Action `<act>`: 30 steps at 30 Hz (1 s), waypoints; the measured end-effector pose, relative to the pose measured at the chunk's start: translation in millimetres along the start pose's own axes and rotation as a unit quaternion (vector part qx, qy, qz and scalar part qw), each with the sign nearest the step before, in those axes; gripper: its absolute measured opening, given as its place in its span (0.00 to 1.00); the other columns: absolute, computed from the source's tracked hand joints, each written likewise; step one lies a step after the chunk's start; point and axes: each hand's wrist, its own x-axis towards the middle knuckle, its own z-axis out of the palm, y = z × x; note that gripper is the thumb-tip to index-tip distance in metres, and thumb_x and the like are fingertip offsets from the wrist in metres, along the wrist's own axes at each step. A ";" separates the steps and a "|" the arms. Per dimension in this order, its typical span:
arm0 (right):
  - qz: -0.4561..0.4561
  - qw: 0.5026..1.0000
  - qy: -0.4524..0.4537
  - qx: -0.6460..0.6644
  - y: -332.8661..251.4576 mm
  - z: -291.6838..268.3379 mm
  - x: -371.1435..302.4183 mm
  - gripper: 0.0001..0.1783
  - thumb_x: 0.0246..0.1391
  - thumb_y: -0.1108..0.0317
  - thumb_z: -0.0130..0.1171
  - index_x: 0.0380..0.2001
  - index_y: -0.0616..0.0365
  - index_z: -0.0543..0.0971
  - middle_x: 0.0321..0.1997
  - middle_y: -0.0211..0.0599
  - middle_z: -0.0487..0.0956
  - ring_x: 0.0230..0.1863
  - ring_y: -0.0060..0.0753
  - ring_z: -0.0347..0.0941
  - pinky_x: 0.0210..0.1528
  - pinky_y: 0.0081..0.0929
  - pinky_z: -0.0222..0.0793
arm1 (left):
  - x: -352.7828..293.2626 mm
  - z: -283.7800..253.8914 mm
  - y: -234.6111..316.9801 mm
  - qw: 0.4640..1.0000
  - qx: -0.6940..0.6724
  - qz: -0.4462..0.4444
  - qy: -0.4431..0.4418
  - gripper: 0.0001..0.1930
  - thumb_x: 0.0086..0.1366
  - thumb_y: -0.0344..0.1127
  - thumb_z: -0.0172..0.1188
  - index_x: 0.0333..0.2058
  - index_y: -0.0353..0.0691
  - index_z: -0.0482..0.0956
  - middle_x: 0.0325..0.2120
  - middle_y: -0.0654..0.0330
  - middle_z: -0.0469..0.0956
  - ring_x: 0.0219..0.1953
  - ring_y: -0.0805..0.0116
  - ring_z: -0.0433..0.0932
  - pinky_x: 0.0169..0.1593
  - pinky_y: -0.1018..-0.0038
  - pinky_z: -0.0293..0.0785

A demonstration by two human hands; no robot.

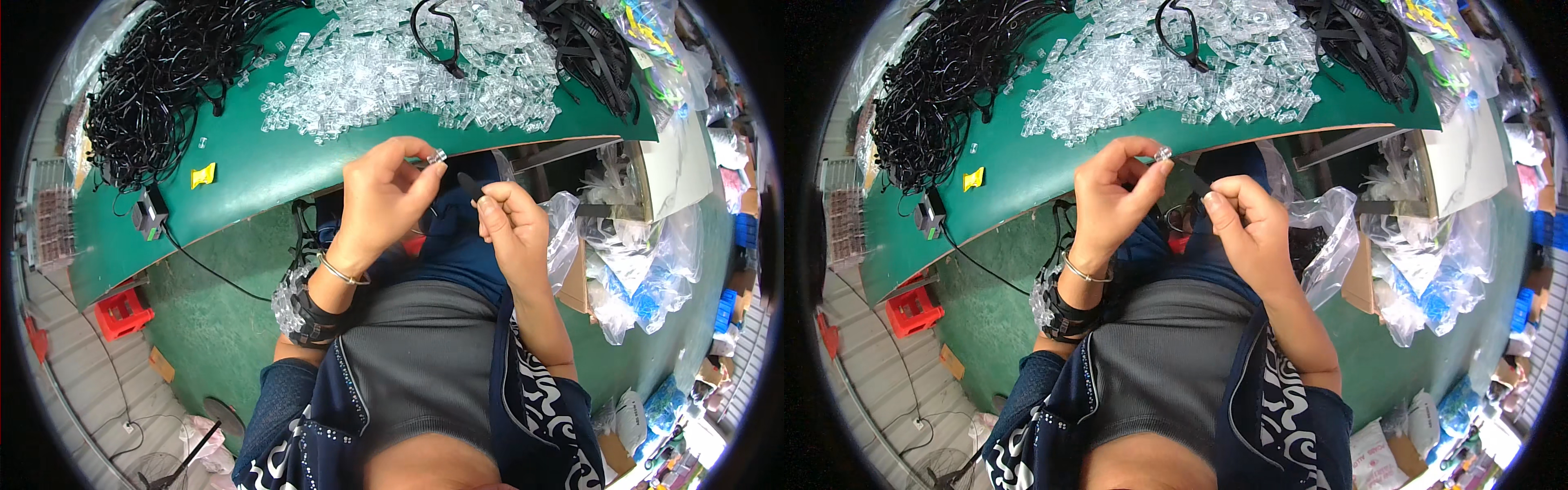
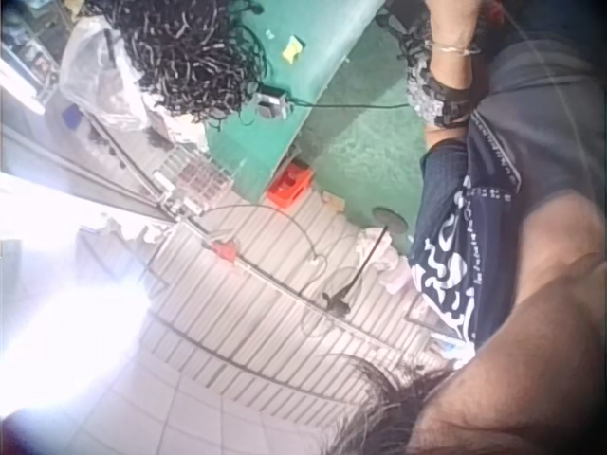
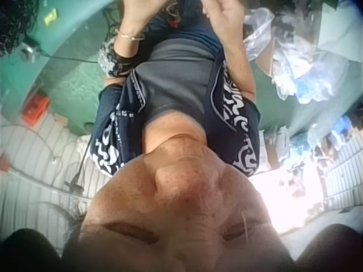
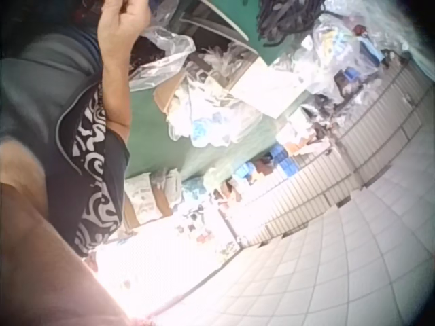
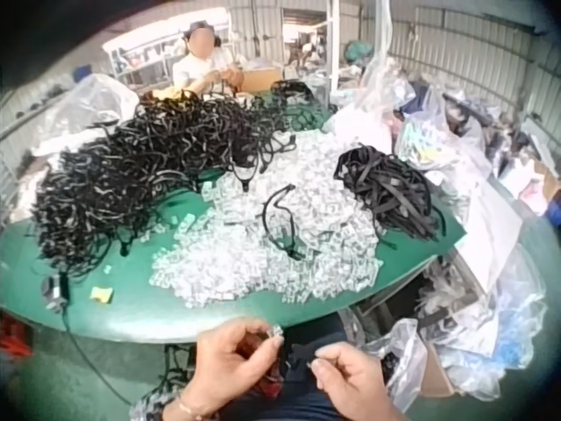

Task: Manually assembling small plastic clips onto black wire harnesses at a green workbench.

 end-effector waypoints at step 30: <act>-0.039 0.999 0.020 0.011 -23.6 9.9 -7.7 0.04 0.52 0.75 0.55 0.25 0.63 0.71 0.20 0.21 0.68 0.20 0.06 0.58 0.21 0.10 0.51 | -20.3 -3.4 11.9 0.991 -0.046 0.123 -0.032 0.12 0.47 0.21 0.64 0.32 0.36 0.77 0.27 0.59 0.78 0.23 0.74 0.76 0.25 0.81 0.72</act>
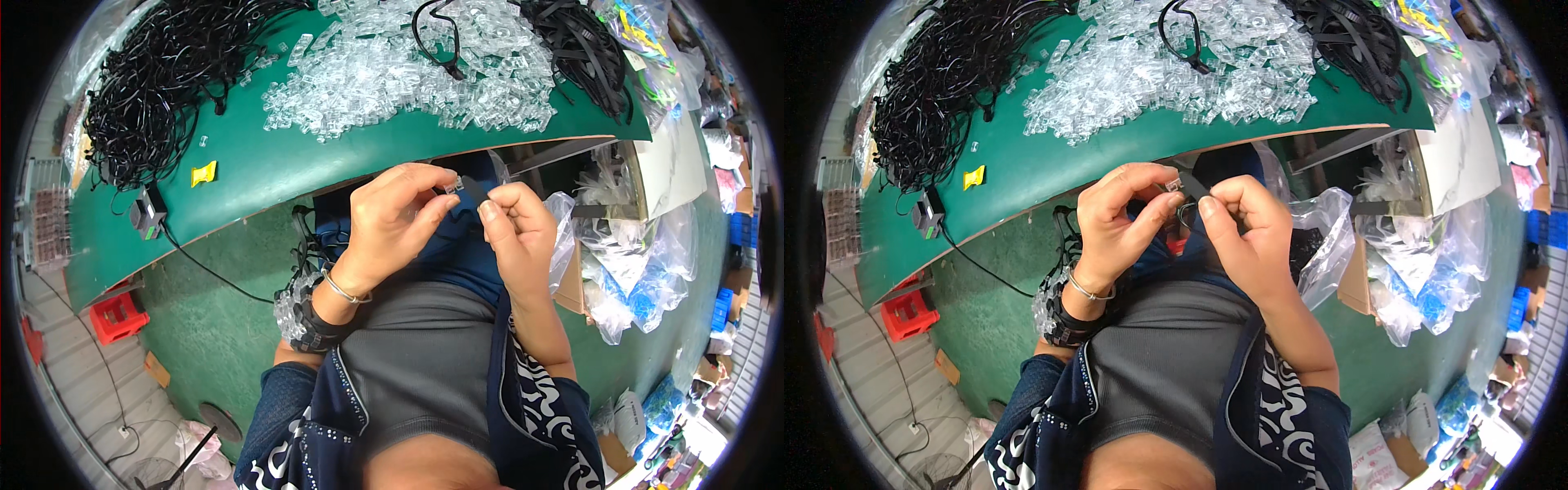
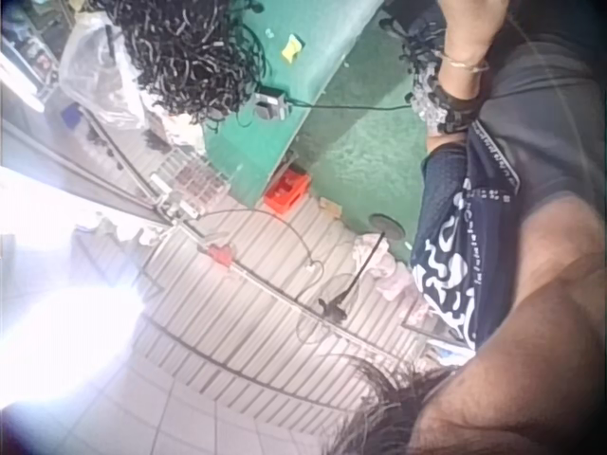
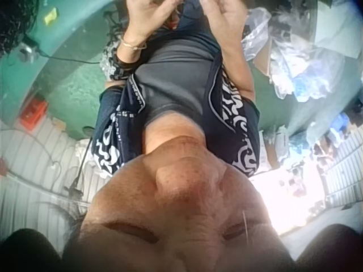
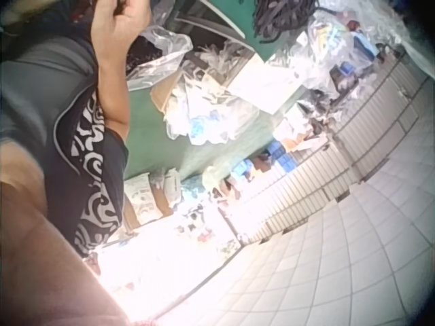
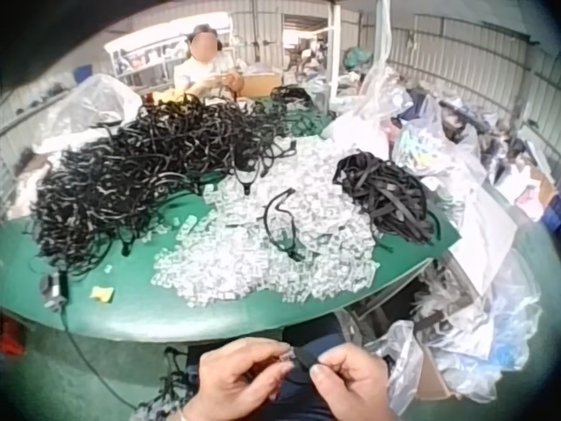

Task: Manually assembling small plastic clips onto black wire harnesses at a green workbench.

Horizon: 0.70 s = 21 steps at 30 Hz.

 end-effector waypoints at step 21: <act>0.071 0.997 -0.034 0.021 10.8 6.6 -3.8 0.04 0.53 0.76 0.51 0.25 0.62 0.70 0.21 0.21 0.69 0.22 0.07 0.60 0.23 0.10 0.55 | -5.7 9.1 -13.2 0.981 0.125 0.135 0.068 0.14 0.42 0.17 0.61 0.31 0.37 0.78 0.28 0.55 0.77 0.26 0.63 0.78 0.28 0.75 0.74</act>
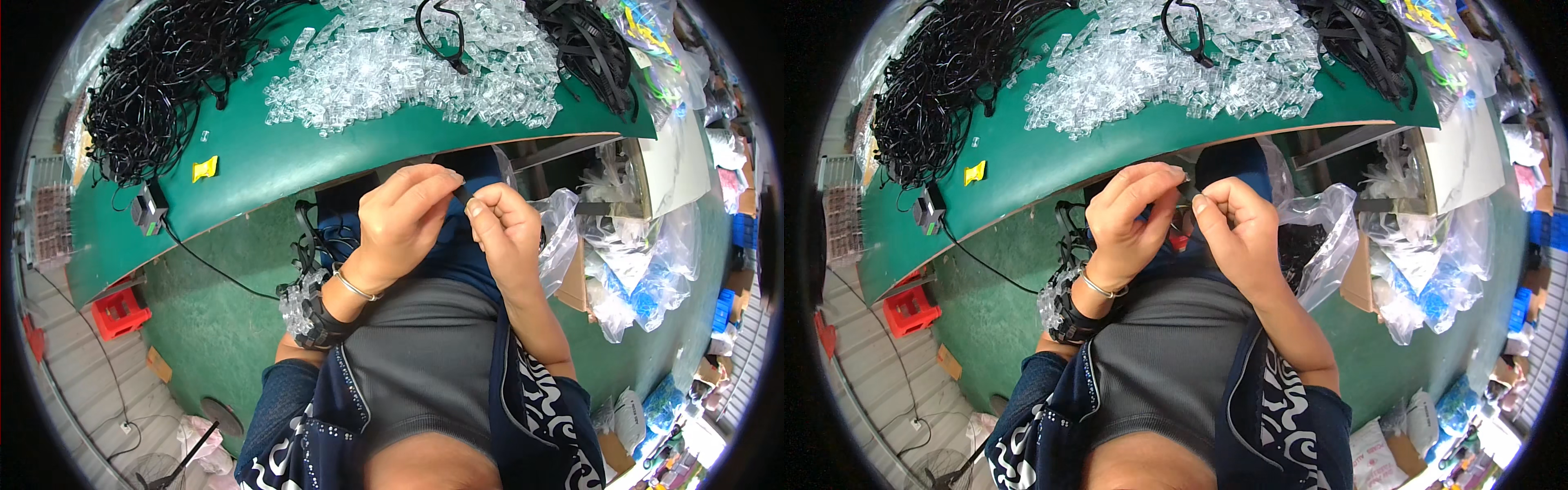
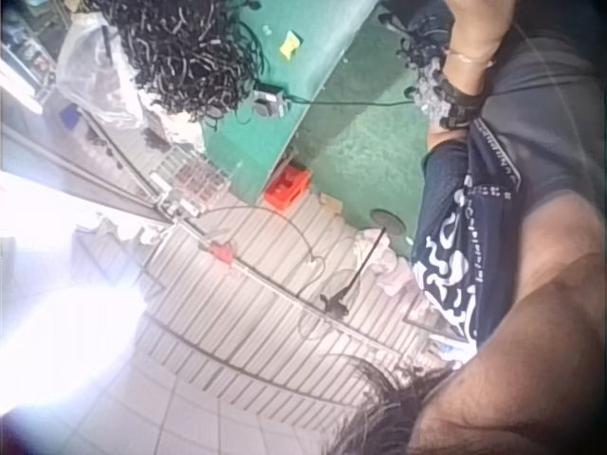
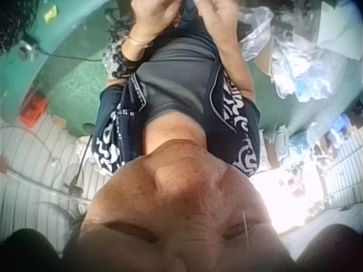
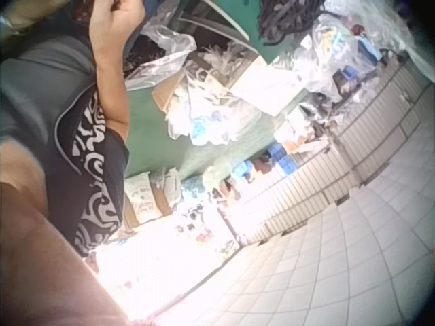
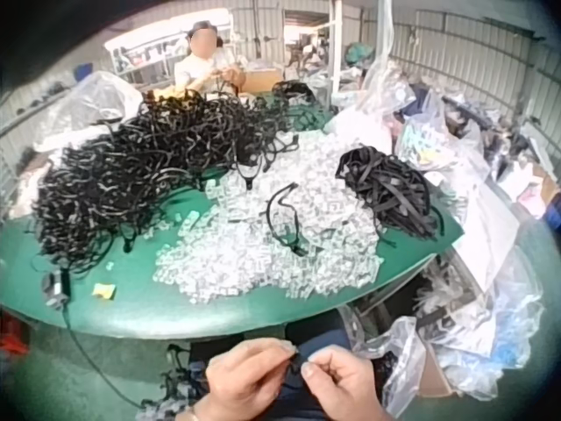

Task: Manually assembling small plastic clips onto black wire harnesses at a green workbench.

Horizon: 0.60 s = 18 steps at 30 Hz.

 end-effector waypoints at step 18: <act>-0.075 0.996 -0.032 -0.047 22.3 -11.6 9.5 0.13 0.42 0.74 0.65 0.32 0.63 0.74 0.23 0.32 0.75 0.25 0.17 0.72 0.26 0.16 0.66 | 2.4 -8.8 -13.2 0.786 -0.363 -0.429 -0.258 0.11 0.61 0.39 0.55 0.23 0.40 0.74 0.14 0.70 0.68 0.12 0.86 0.61 0.13 0.87 0.56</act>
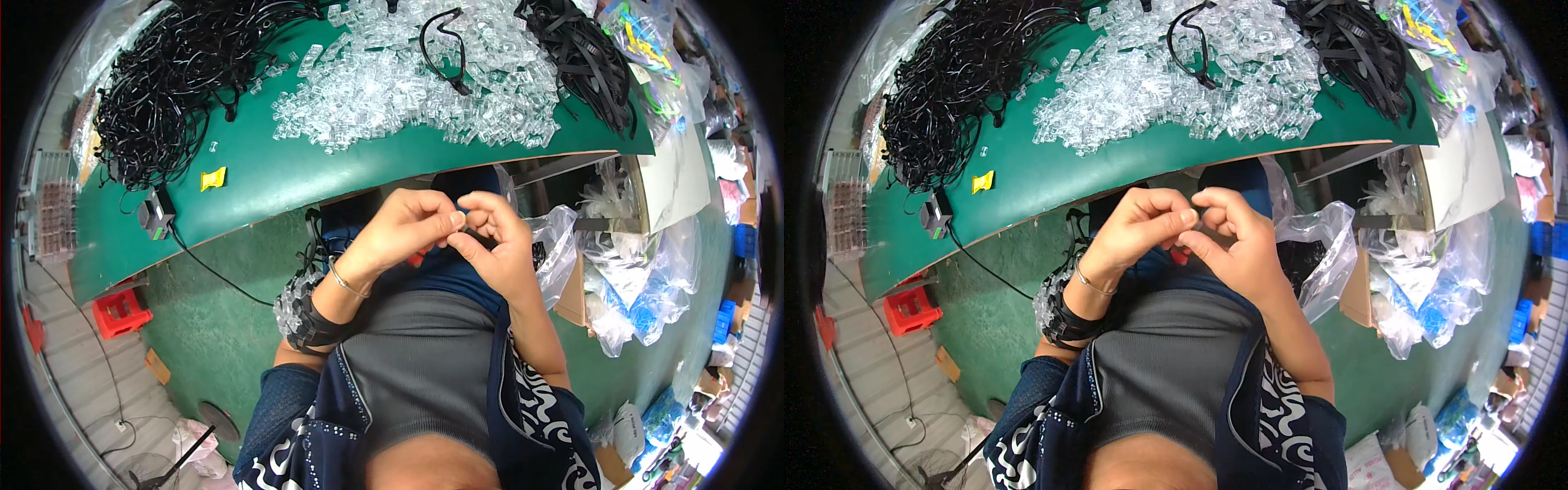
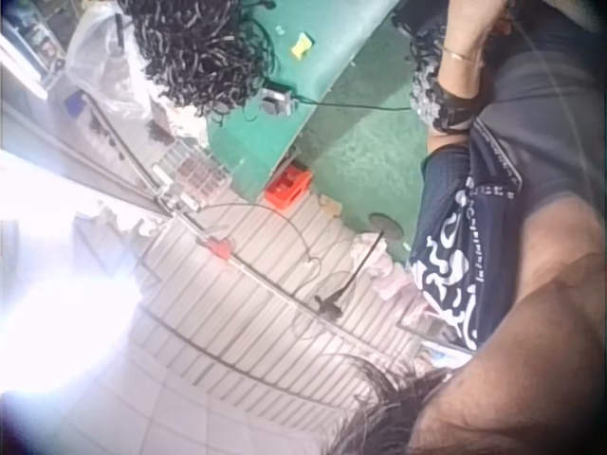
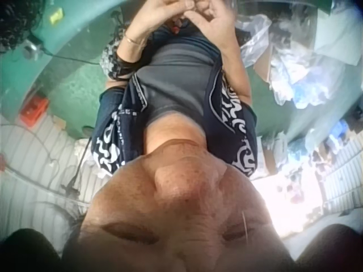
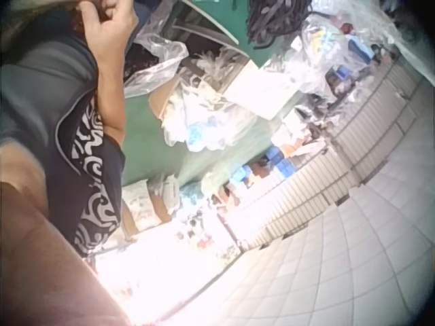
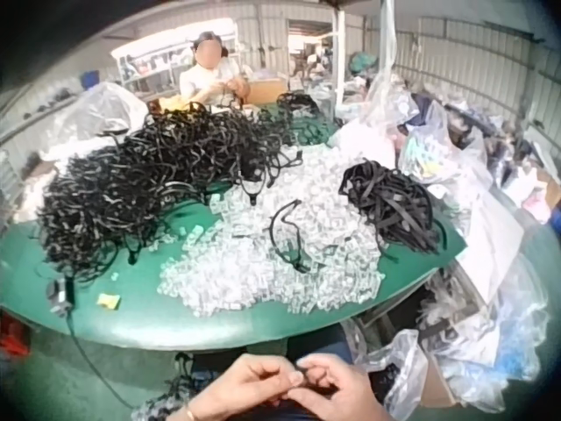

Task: Manually assembling small plastic clips onto black wire harnesses at a green workbench.

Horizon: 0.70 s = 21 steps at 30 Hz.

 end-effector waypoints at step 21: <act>0.020 0.995 -0.026 0.092 -4.5 -0.1 25.1 0.07 0.51 0.77 0.54 0.35 0.65 0.71 0.26 0.27 0.72 0.25 0.11 0.64 0.26 0.10 0.60 | 63.5 -146.2 76.3 0.694 0.502 0.228 0.463 0.10 0.54 0.35 0.58 0.34 0.38 0.77 0.29 0.54 0.76 0.29 0.60 0.76 0.35 0.69 0.72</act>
